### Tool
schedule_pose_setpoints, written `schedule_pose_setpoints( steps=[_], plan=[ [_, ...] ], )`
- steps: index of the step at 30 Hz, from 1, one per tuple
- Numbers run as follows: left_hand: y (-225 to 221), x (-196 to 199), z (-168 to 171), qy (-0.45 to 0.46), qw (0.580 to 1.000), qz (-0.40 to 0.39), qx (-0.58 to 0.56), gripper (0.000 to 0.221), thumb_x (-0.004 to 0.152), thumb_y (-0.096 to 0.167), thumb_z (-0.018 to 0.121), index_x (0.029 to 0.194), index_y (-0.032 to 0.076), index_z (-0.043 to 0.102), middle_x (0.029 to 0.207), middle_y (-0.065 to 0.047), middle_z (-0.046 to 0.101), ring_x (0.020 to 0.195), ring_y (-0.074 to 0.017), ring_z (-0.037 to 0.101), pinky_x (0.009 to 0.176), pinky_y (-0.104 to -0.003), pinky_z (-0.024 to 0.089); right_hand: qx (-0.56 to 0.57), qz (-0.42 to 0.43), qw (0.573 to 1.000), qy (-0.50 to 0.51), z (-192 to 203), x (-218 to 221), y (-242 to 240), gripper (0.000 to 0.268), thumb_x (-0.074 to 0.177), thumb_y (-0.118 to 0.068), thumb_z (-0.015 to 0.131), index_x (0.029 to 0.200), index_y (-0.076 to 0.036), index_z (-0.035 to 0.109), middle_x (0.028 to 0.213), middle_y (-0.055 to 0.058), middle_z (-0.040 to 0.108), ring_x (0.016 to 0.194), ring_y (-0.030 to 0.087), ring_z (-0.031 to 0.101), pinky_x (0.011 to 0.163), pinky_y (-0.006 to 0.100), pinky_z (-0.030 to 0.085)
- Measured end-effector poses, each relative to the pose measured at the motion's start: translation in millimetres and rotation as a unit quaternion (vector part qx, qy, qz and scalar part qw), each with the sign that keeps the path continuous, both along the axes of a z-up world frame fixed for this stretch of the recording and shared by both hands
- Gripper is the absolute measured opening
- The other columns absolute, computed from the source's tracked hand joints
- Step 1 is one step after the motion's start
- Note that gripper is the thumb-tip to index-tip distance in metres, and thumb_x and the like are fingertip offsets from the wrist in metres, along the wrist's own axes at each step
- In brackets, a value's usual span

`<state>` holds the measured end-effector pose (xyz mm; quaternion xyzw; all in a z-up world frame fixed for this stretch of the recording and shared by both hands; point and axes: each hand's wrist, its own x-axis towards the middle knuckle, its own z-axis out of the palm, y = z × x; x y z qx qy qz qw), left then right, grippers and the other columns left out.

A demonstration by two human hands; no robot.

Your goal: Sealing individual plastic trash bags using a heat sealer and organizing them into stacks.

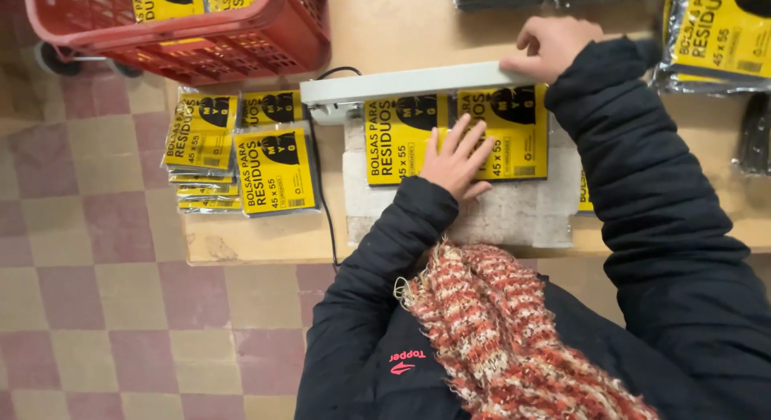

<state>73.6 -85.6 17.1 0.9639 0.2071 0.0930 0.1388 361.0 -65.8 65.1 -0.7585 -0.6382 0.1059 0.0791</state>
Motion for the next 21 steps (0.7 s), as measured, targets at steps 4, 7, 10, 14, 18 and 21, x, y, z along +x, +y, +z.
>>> schedule_pose_setpoints(
  steps=[4,7,10,14,18,21],
  plan=[
    [-6.0,-32.4,6.3,-0.148,0.989,-0.011,0.01,0.067,0.082,0.046,0.082,0.134,0.011,0.059,0.141,-0.009,0.059,0.134,-0.0312,0.054,0.107,-0.046,0.05,-0.024,-0.041,0.991,0.122,-35.2,11.1,-0.5,0.059,0.087,-0.057,0.084,0.115,-0.006,0.071,0.096,0.012,0.074,0.085,0.029,0.072,0.077,0.04,0.056],
    [-7.5,-69.9,3.5,-0.149,0.978,0.055,-0.135,0.039,0.094,0.041,0.081,0.109,0.008,0.066,0.095,-0.01,0.065,0.089,-0.0291,0.065,0.076,-0.039,0.053,0.011,-0.049,0.985,0.164,-61.1,19.3,-5.8,0.063,0.087,-0.056,0.085,0.121,-0.005,0.068,0.102,0.012,0.075,0.092,0.028,0.072,0.083,0.039,0.056],
    [-3.3,-128.5,-11.5,-0.224,0.905,0.304,-0.194,0.039,0.087,0.04,0.078,0.073,0.011,0.056,0.06,-0.01,0.051,0.049,-0.0288,0.053,0.048,-0.04,0.044,-0.02,-0.054,0.99,0.13,-58.8,20.5,-9.0,0.058,0.09,-0.052,0.088,0.112,-0.003,0.068,0.103,0.013,0.075,0.094,0.029,0.073,0.085,0.04,0.056],
    [57.7,-232.4,-101.7,-0.225,0.871,0.43,-0.069,0.041,0.099,0.035,0.07,0.069,0.013,0.052,0.062,-0.011,0.052,0.051,-0.0299,0.052,0.052,-0.041,0.046,-0.004,-0.023,0.992,0.128,-81.2,31.8,-15.8,0.053,0.093,-0.048,0.088,0.109,-0.002,0.067,0.102,0.012,0.076,0.094,0.027,0.074,0.089,0.039,0.057],
    [119.0,-286.3,-61.6,-0.049,0.812,0.581,0.025,0.037,0.092,0.041,0.076,0.08,0.01,0.06,0.075,-0.013,0.064,0.072,-0.0377,0.062,0.064,-0.05,0.048,0.026,-0.014,0.992,0.124,-103.9,41.0,-24.3,0.047,0.097,-0.04,0.088,0.108,0.0,0.066,0.103,0.011,0.077,0.093,0.021,0.074,0.091,0.034,0.059],
    [154.6,-314.0,-59.8,-0.074,0.808,0.583,0.05,0.041,0.086,0.041,0.081,0.088,0.006,0.06,0.086,-0.015,0.065,0.085,-0.0377,0.063,0.074,-0.049,0.05,0.041,-0.015,0.989,0.143,-113.6,45.6,-24.8,0.045,0.099,-0.037,0.089,0.106,0.001,0.065,0.103,0.01,0.076,0.093,0.018,0.075,0.09,0.031,0.059]
  ],
)
